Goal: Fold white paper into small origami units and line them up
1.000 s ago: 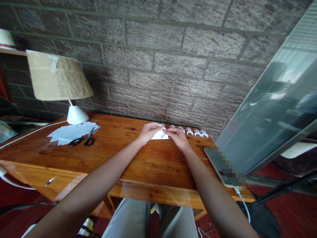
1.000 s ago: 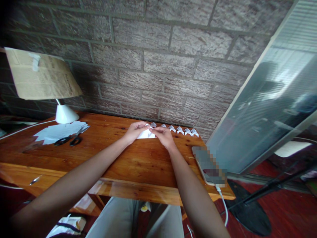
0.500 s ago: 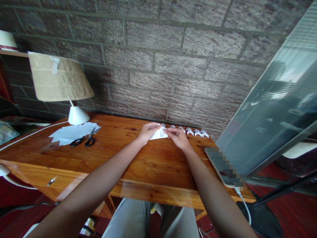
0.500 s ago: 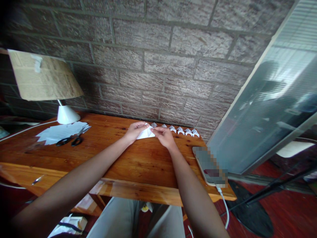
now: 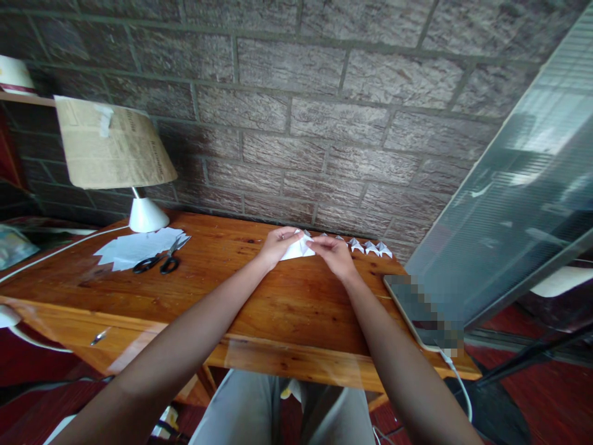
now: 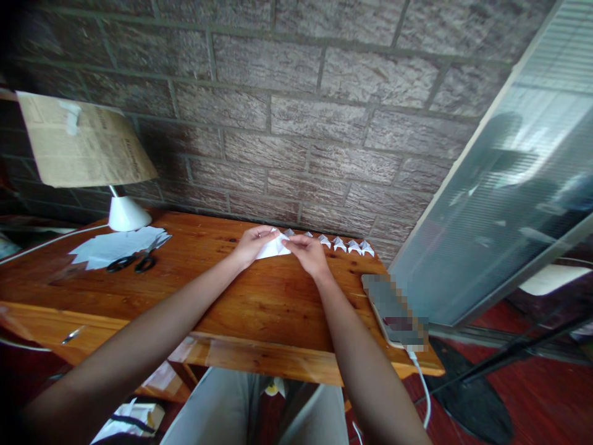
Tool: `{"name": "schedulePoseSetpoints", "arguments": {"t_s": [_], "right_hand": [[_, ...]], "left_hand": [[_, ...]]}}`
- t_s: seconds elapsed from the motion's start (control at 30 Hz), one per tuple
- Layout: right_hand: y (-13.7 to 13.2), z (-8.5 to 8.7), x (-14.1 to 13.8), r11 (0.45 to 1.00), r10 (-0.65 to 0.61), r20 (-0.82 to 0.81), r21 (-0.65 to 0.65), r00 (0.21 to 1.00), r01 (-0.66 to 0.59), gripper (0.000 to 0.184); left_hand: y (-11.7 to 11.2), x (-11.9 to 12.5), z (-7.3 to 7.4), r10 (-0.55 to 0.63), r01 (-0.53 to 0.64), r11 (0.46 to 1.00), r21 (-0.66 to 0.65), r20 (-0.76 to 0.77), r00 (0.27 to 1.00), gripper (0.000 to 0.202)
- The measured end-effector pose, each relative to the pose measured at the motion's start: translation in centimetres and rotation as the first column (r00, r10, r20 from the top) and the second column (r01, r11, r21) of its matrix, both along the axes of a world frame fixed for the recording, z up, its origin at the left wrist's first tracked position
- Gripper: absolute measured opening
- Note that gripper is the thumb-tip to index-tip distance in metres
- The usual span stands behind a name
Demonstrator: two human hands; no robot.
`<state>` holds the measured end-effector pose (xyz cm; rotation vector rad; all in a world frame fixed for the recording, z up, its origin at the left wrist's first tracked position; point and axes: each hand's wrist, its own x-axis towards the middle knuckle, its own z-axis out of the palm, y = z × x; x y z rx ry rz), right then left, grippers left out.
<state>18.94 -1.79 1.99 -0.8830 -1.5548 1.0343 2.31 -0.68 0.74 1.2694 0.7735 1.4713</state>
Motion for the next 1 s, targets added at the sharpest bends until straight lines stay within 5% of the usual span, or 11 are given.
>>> {"name": "schedulePoseSetpoints", "arguments": {"t_s": [0.27,0.73,1.0], "right_hand": [[0.38,-0.54,0.14,1.000,-0.017,-0.004,0.016,1.000,0.017,0.033],[0.06,-0.29,-0.23,0.998,-0.004,0.001,0.064,1.000,0.004,0.036],[0.24,-0.75,-0.34,0.989,-0.108,0.042,0.107,0.993,0.103,0.045]], "left_hand": [[0.04,0.01,0.01,-0.091,0.090,0.995,0.029,0.023,0.996,0.034],[-0.31,0.04,0.21,-0.063,0.063,0.998,0.000,-0.017,0.998,0.037],[-0.29,0.17,0.12,-0.054,0.054,0.997,-0.055,0.009,0.999,0.037]]}}
